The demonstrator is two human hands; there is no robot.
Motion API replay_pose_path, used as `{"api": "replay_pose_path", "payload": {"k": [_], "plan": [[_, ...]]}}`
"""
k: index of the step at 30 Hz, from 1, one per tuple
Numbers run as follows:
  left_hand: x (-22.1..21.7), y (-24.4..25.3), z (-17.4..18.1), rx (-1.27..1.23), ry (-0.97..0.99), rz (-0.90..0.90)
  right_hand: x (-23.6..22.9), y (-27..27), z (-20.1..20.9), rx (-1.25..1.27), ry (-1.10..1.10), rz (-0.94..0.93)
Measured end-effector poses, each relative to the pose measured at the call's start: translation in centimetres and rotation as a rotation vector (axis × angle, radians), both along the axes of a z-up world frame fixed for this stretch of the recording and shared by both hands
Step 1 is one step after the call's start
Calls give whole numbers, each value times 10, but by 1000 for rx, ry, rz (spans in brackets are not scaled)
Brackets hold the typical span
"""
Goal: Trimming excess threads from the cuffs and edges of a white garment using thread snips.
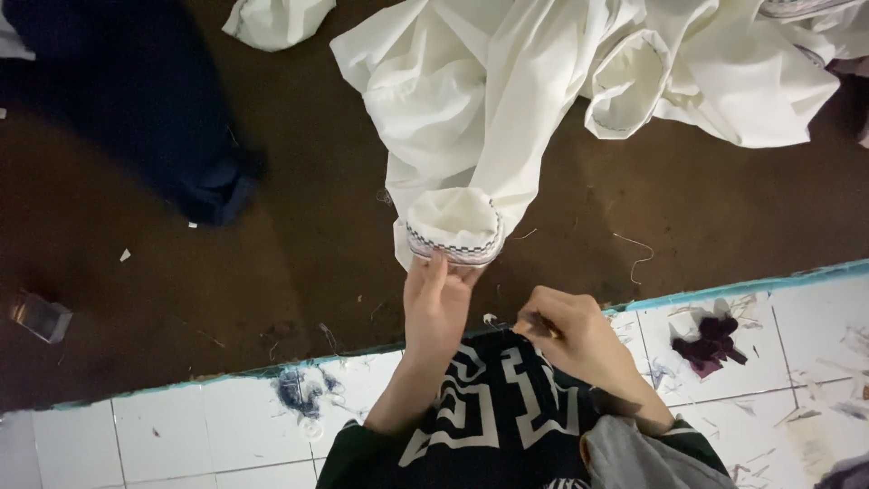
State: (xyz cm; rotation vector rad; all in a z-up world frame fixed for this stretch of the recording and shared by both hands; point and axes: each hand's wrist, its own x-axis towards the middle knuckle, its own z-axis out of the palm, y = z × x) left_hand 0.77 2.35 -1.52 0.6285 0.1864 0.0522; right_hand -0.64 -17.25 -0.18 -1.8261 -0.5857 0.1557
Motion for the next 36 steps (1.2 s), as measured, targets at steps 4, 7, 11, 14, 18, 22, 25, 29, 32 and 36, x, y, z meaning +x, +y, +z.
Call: {"api": "replay_pose_path", "payload": {"k": [4,7,11,14,18,22,25,29,32,36], "plan": [[-5,-5,18,-120,-33,-160,2,-5,3,-84,19,-73],[-9,-7,7,-106,-35,-207,9,2,11,-118,-5,-357],[-11,-16,13,-105,-56,-231,20,10,9,-100,-153,-406],[-9,-17,8,-84,-71,-194,20,16,18,-161,-222,-435],[-9,-17,14,-55,-2,-152,12,14,24,-213,-294,-493],[-9,-19,11,-27,35,-142,5,9,12,-244,-294,-490],[-10,-20,13,17,63,-131,3,9,8,-325,-283,-481],[-14,-17,5,79,65,-119,2,10,11,-291,-240,-463],[-14,-18,7,102,67,-106,1,12,13,-279,-248,-462],[-16,-18,-4,88,78,-90,-1,10,11,-270,-227,-453]]}}
